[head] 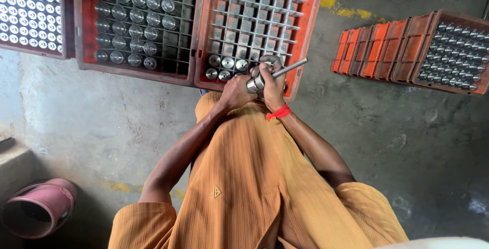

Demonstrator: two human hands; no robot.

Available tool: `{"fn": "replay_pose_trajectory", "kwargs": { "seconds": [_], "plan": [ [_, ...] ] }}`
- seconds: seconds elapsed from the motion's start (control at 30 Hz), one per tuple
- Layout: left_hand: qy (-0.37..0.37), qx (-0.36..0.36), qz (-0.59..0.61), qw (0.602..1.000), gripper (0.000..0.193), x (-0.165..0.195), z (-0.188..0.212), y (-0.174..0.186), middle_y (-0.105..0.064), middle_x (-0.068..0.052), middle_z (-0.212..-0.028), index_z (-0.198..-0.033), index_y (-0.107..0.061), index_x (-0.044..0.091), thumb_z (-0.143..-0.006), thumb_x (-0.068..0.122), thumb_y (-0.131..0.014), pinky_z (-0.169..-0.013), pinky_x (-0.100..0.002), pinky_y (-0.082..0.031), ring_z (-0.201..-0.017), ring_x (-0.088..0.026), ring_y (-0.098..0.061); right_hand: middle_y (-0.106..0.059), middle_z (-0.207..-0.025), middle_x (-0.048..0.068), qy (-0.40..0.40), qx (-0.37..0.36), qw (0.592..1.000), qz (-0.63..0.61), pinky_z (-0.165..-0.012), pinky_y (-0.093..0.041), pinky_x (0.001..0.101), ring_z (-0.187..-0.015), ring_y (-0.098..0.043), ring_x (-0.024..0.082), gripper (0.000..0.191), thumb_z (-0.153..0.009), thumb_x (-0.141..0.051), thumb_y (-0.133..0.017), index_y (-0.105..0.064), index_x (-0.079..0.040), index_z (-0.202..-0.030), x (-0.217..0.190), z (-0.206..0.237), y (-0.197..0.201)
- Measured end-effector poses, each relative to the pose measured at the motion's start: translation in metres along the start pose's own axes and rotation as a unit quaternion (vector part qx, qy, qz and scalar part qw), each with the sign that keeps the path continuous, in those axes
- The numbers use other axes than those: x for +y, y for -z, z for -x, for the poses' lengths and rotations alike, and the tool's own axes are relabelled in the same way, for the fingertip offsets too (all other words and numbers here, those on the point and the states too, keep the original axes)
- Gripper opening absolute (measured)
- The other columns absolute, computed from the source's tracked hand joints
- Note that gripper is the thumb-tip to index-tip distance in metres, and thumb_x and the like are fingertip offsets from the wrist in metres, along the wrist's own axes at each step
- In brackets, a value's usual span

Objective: The person transfers small cylindrical metal parts from one orange crate to another, arranging them in rows. They occasionally move crates and use a metal tool to adjust the parts.

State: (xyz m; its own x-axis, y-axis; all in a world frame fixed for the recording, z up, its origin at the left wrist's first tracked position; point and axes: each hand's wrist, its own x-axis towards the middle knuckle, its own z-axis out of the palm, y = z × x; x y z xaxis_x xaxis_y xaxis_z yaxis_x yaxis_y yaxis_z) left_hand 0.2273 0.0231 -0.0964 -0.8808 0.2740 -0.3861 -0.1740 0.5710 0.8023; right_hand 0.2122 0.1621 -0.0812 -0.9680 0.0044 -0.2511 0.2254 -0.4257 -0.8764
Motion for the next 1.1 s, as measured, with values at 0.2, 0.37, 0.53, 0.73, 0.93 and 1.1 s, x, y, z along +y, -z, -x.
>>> {"fn": "replay_pose_trajectory", "kwargs": {
  "seconds": [0.2, 0.37, 0.53, 0.73, 0.93, 1.1],
  "plan": [
    [-0.038, -0.117, 0.084, 0.989, 0.065, -0.009, -0.01, -0.019, -0.074, -0.021, -0.101, -0.119, -0.06, 0.005, -0.076, 0.045, -0.09, -0.081, -0.047, -0.059, -0.093, -0.038, -0.075, -0.065, -0.08, 0.008, -0.142, 0.063, 0.987, -0.048, -0.074, -0.056, 0.0341, -0.078, -0.067, 0.021, 0.016, -0.1, -0.003, -0.061, -0.061, -0.002, -0.117, 0.001, -0.015, 0.048],
    [-0.114, 0.045, -0.127, 0.984, 0.054, -0.022, -0.012, -0.008, -0.071, -0.024, -0.111, -0.143, -0.052, 0.009, -0.096, 0.026, -0.07, -0.075, -0.049, -0.061, -0.089, -0.041, -0.072, -0.068, -0.085, 0.01, -0.063, 0.159, 0.974, -0.145, -0.079, -0.06, 0.0374, -0.081, -0.07, 0.023, 0.016, -0.097, 0.001, -0.06, -0.063, -0.001, -0.113, -0.014, -0.039, 0.107],
    [-0.291, 0.15, -0.164, 0.93, 0.046, -0.04, -0.019, -0.015, -0.071, -0.02, -0.126, -0.133, -0.059, 0.009, -0.089, -0.003, -0.055, -0.07, -0.039, -0.062, -0.091, -0.035, -0.072, -0.068, -0.086, 0.01, -0.055, 0.162, 0.973, -0.154, -0.078, -0.06, 0.0373, -0.081, -0.069, 0.022, 0.014, -0.1, 0.0, -0.06, -0.062, -0.001, -0.113, -0.011, -0.033, 0.127],
    [-0.163, 0.284, -0.162, 0.931, 0.015, -0.072, -0.009, 0.07, -0.07, -0.012, -0.1, -0.105, -0.07, 0.01, -0.095, 0.0, -0.066, -0.074, -0.042, -0.058, -0.089, -0.034, -0.071, -0.067, -0.085, 0.009, -0.099, 0.188, 0.965, -0.156, -0.081, -0.062, 0.0376, -0.083, -0.069, 0.022, 0.016, -0.099, 0.0, -0.06, -0.061, -0.003, -0.115, -0.004, -0.01, 0.116],
    [-0.077, 0.417, -0.25, 0.87, 0.045, -0.097, -0.029, 0.181, -0.053, -0.028, -0.138, -0.119, -0.073, -0.002, -0.085, 0.024, -0.085, -0.102, -0.055, -0.04, -0.127, -0.046, -0.046, -0.069, -0.087, 0.01, -0.112, 0.164, 0.97, -0.14, -0.079, -0.06, 0.0366, -0.087, -0.071, 0.024, 0.015, -0.1, -0.001, -0.058, -0.06, -0.004, -0.114, 0.002, -0.006, 0.087],
    [-0.068, 0.333, -0.287, 0.895, 0.047, -0.093, -0.042, 0.207, -0.051, -0.026, -0.143, -0.11, -0.076, 0.001, -0.077, 0.03, -0.094, -0.108, -0.059, -0.036, -0.136, -0.042, -0.042, -0.067, -0.086, 0.01, -0.118, 0.144, 0.973, -0.134, -0.081, -0.061, 0.0365, -0.088, -0.07, 0.024, 0.011, -0.103, -0.001, -0.058, -0.061, -0.004, -0.113, 0.019, -0.013, 0.066]
  ]
}}
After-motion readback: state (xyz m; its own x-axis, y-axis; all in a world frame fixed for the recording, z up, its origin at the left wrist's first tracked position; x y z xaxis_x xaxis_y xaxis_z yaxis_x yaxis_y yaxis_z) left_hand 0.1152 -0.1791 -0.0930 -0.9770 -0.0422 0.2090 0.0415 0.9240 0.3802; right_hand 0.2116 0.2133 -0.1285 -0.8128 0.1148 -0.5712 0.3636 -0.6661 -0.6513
